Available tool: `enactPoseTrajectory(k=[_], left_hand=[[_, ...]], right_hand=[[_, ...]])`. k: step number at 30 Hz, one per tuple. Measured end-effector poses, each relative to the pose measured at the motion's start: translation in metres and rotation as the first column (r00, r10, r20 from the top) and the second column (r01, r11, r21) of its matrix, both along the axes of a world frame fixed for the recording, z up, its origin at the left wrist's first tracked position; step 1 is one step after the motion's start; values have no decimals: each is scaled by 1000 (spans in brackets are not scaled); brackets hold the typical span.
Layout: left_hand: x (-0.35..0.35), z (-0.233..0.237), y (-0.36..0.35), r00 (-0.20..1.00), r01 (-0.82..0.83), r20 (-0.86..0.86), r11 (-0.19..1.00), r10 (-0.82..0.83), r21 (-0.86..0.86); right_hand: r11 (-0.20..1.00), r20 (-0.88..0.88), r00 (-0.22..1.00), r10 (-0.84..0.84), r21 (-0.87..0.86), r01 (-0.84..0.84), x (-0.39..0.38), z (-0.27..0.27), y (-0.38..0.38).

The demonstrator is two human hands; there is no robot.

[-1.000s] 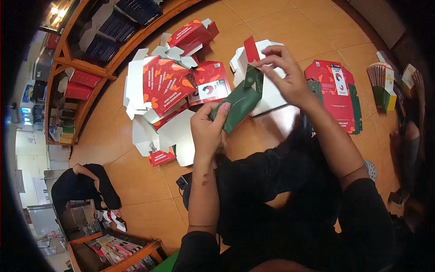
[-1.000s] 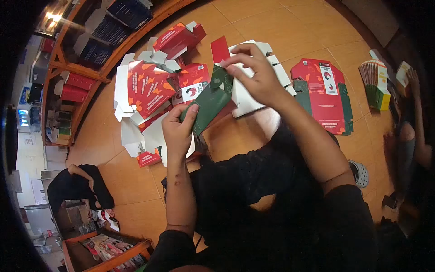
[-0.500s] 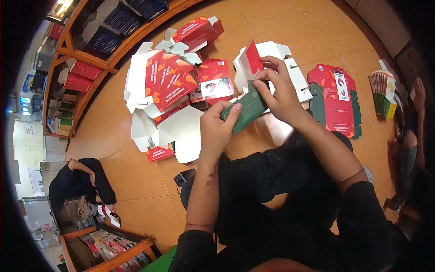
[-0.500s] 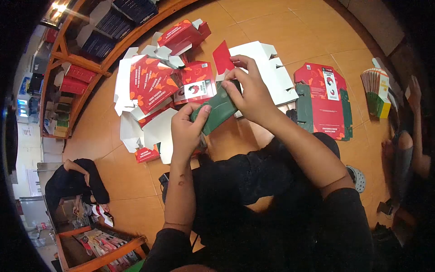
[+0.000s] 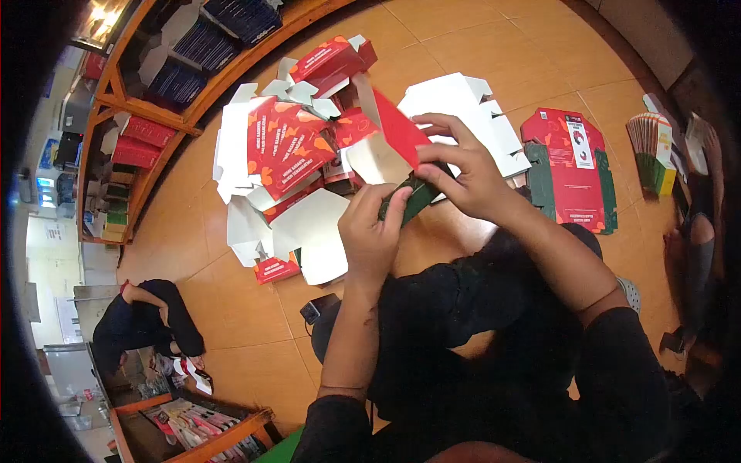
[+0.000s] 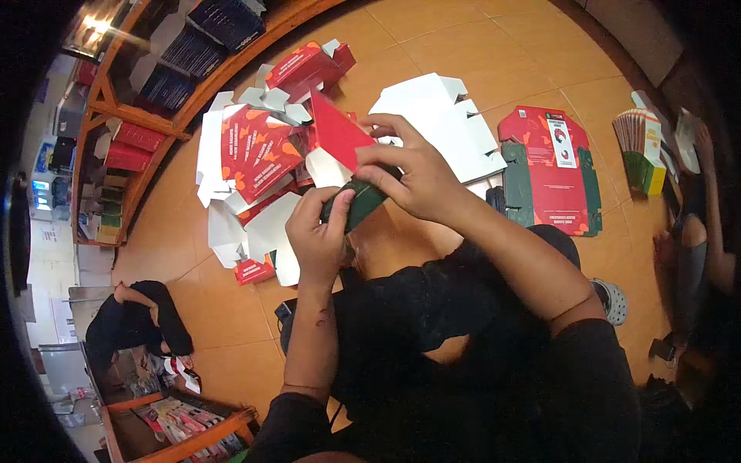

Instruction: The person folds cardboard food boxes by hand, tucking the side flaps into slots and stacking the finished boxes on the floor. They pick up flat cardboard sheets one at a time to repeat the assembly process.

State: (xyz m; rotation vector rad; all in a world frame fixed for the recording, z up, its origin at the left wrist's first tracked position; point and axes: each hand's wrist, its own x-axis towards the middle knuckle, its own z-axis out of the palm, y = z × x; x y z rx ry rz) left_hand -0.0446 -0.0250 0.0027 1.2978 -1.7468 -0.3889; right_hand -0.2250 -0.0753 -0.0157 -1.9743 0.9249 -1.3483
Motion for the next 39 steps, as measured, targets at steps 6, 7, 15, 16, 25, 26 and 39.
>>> enactPoseTrajectory(k=[6, 7, 15, 16, 25, 26, 39], left_hand=[[-24, 0, 9, 994, 70, -82, 997, -71, -22], [-20, -4, 8, 994, 65, -85, 998, -67, -23], [42, 11, -19, 582, 113, -794, 950, 174, 291], [46, 15, -16, 524, 235, -836, 916, 162, 325], [38, 11, -16, 769, 282, -636, 859, 64, 427], [36, 8, -15, 747, 318, -664, 867, 20, 384], [27, -23, -23, 517, -29, -786, 925, 339, 380]], right_hand=[[928, 225, 945, -237, 339, 152, 3, -8, -4], [911, 350, 906, -240, 405, 85, 1, -9, -8], [809, 641, 741, -199, 534, -244, -23, -12, -26], [837, 663, 724, -190, 495, -234, -19, -14, -27], [722, 656, 755, -7, 526, -450, -24, -7, -28], [701, 618, 786, 25, 549, -454, -24, -2, -26], [585, 467, 877, -110, 744, -323, -22, -43, -31]])
